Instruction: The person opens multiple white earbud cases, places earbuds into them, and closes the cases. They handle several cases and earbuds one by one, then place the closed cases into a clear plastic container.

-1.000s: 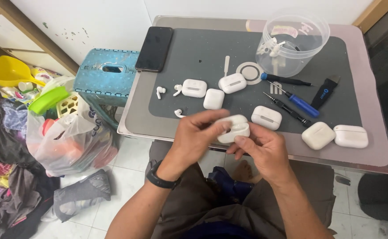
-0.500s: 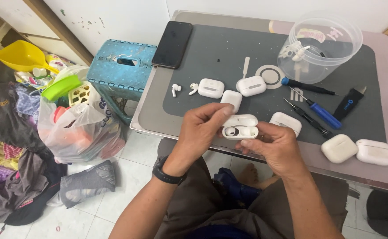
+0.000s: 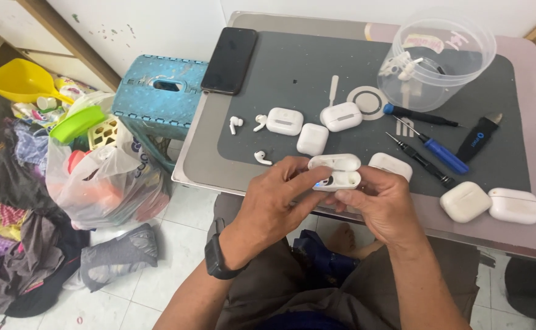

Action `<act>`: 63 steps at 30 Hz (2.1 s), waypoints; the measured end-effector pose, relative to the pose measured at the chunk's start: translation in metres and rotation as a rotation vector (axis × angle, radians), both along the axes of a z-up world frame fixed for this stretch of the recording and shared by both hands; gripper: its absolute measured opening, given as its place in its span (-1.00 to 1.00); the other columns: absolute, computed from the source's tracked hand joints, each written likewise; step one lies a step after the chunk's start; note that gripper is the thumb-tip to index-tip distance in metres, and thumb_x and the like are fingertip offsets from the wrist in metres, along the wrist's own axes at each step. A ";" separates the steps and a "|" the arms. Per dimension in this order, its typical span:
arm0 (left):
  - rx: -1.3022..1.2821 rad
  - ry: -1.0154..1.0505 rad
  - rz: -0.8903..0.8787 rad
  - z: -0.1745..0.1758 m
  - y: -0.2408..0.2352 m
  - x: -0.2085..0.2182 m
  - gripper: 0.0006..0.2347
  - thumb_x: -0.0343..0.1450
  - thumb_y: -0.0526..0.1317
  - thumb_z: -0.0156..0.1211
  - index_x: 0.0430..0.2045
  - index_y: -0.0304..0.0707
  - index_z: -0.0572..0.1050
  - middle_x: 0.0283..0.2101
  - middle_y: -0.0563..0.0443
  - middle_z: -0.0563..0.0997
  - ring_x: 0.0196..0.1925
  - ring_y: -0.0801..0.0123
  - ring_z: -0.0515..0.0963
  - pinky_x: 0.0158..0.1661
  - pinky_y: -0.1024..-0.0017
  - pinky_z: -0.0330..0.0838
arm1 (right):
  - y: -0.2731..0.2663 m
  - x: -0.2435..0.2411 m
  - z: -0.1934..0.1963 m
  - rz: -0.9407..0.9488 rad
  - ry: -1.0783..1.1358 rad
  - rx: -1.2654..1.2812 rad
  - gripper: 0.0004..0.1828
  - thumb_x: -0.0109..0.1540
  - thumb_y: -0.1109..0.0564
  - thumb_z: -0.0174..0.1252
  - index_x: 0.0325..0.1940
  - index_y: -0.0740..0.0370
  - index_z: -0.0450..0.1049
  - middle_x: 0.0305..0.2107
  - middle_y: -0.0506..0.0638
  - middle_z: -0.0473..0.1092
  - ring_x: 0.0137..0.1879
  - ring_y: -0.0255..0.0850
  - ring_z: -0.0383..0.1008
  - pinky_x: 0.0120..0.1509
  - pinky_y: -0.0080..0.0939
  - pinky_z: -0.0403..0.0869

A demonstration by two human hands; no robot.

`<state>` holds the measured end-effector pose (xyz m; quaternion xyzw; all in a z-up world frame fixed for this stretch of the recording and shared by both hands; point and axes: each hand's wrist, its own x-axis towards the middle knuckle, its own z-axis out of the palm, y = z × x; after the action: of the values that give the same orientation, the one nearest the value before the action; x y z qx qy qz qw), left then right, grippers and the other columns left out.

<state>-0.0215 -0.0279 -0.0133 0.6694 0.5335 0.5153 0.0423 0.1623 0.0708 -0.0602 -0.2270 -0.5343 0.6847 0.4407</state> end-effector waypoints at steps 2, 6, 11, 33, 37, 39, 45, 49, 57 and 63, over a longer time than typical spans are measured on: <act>0.020 -0.038 -0.018 -0.004 0.003 0.004 -0.68 0.33 -0.37 0.41 -0.04 -0.06 0.63 -0.20 -0.13 0.64 -0.36 0.11 0.66 -0.35 0.26 0.59 | -0.001 0.001 0.003 -0.007 0.004 0.006 -0.53 0.01 0.51 0.32 0.02 0.61 0.50 -0.41 0.39 0.55 -0.39 0.00 0.61 -0.46 -0.02 0.67; 0.050 -0.153 -0.061 -0.002 0.005 0.009 -0.67 0.32 -0.39 0.43 -0.05 -0.09 0.63 -0.20 -0.11 0.67 -0.31 0.10 0.72 -0.29 0.26 0.64 | 0.005 0.005 -0.016 -0.015 0.013 0.006 -0.54 0.02 0.50 0.33 0.01 0.63 0.49 -0.41 0.40 0.55 -0.40 -0.03 0.59 -0.46 -0.03 0.66; 0.091 -0.170 -0.058 -0.005 0.006 0.013 -0.49 0.30 -0.35 0.49 0.17 -0.21 0.46 -0.22 -0.15 0.65 -0.29 0.11 0.71 -0.26 0.22 0.65 | 0.004 0.004 -0.008 -0.005 0.041 -0.003 -0.57 0.03 0.49 0.32 -0.02 0.64 0.50 -0.42 0.41 0.55 -0.43 -0.03 0.58 -0.47 -0.02 0.65; -0.130 -0.678 -0.280 -0.035 0.010 0.008 -0.35 0.31 -0.44 0.43 0.34 -0.36 0.28 -0.08 -0.26 0.68 -0.20 0.23 0.71 -0.17 0.19 0.65 | -0.006 0.001 0.013 0.075 0.029 -0.002 -0.57 0.22 0.34 0.15 0.13 0.68 0.40 -0.30 0.49 0.55 -0.32 0.12 0.66 -0.45 -0.08 0.68; -0.142 -0.711 -0.282 -0.028 0.009 0.007 -0.28 0.31 -0.41 0.45 0.39 -0.36 0.18 -0.07 -0.20 0.68 -0.18 0.31 0.69 -0.13 0.25 0.63 | -0.006 0.002 0.014 0.080 0.033 0.006 -0.59 0.23 0.33 0.15 0.12 0.69 0.40 -0.31 0.49 0.55 -0.33 0.13 0.66 -0.45 -0.08 0.68; -0.153 -0.724 -0.305 -0.028 0.010 0.005 -0.25 0.29 -0.41 0.46 0.40 -0.37 0.17 -0.11 -0.20 0.68 -0.20 0.28 0.69 -0.14 0.22 0.64 | -0.004 0.003 0.010 0.084 0.023 0.002 -0.57 0.23 0.32 0.14 0.14 0.69 0.39 -0.31 0.48 0.55 -0.34 0.16 0.66 -0.46 -0.05 0.68; -0.185 -0.709 -0.289 -0.027 0.009 0.005 -0.32 0.28 -0.41 0.47 0.34 -0.37 0.27 -0.14 -0.21 0.69 -0.21 0.29 0.68 -0.18 0.24 0.63 | -0.004 0.002 0.012 0.082 0.015 0.007 -0.58 0.23 0.33 0.13 0.13 0.70 0.39 -0.32 0.51 0.54 -0.34 0.17 0.67 -0.47 -0.06 0.68; -0.189 -0.724 -0.290 -0.035 0.011 0.004 -0.36 0.27 -0.41 0.48 0.29 -0.34 0.34 -0.15 -0.16 0.70 -0.21 0.36 0.67 -0.16 0.31 0.62 | -0.005 0.001 0.012 0.078 0.012 0.017 -0.60 0.23 0.34 0.14 0.11 0.69 0.40 -0.32 0.50 0.55 -0.35 0.15 0.67 -0.48 -0.08 0.68; -0.151 -0.718 -0.229 -0.045 0.013 0.004 -0.63 0.29 -0.42 0.46 0.00 -0.32 0.58 -0.42 -0.13 0.71 -0.35 0.45 0.66 -0.32 0.45 0.58 | -0.004 0.000 0.012 0.036 -0.033 -0.015 -0.58 0.25 0.28 0.16 0.11 0.69 0.41 -0.30 0.48 0.55 -0.37 0.14 0.66 -0.51 -0.10 0.66; -0.146 -0.704 -0.230 -0.046 0.012 0.005 -0.61 0.30 -0.41 0.45 0.03 -0.31 0.57 -0.39 -0.18 0.71 -0.34 0.42 0.66 -0.32 0.45 0.58 | -0.006 -0.001 0.012 0.025 -0.050 -0.010 -0.58 0.24 0.27 0.17 0.11 0.67 0.41 -0.33 0.45 0.55 -0.37 0.13 0.66 -0.50 -0.10 0.66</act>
<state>-0.0169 -0.0156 -0.0590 0.5021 0.4429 0.6663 0.3283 0.1611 0.0648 -0.0483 -0.2395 -0.5445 0.6868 0.4177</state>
